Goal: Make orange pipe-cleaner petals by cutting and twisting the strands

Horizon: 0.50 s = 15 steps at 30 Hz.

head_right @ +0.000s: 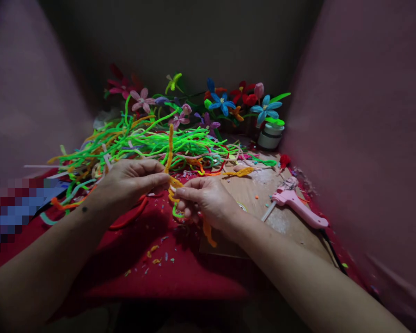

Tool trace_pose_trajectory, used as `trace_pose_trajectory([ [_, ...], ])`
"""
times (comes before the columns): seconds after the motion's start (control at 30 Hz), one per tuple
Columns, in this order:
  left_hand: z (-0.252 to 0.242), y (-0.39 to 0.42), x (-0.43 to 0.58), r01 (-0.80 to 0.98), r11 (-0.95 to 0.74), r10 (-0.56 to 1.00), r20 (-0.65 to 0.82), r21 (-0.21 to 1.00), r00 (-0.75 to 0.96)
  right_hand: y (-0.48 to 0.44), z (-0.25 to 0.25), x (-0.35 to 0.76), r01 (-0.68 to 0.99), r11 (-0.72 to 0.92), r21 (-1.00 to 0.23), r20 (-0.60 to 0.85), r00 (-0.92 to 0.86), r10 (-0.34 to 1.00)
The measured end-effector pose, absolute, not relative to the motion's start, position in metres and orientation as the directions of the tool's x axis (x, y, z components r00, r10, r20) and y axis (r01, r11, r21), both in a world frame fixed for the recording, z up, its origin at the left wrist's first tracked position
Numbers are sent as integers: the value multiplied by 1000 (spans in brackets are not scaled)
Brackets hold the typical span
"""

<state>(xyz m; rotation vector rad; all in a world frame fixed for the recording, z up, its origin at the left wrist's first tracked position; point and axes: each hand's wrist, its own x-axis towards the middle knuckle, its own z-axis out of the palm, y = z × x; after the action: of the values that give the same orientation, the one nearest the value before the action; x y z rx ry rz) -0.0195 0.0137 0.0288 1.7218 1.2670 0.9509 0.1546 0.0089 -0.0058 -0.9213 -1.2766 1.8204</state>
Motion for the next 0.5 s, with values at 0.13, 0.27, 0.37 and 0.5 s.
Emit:
trace_pose_trajectory([
  [0.13, 29, 18, -25, 389, -178, 950, 55, 904, 308, 4, -7, 153, -52, -53, -997, -33, -318, 948],
  [0.27, 29, 22, -29, 402, -188, 931, 32, 896, 364, 3, -3, 152, 67, 35, -997, 12, -316, 949],
  [0.37, 32, 21, -30, 415, -224, 923, 55, 882, 381, 5, 3, 156, 151, 316, -937, 269, -267, 925],
  [0.5, 33, 16, -28, 427, -269, 884, 46, 863, 465, 7, 6, 160, 394, 792, -467, 773, -252, 582],
])
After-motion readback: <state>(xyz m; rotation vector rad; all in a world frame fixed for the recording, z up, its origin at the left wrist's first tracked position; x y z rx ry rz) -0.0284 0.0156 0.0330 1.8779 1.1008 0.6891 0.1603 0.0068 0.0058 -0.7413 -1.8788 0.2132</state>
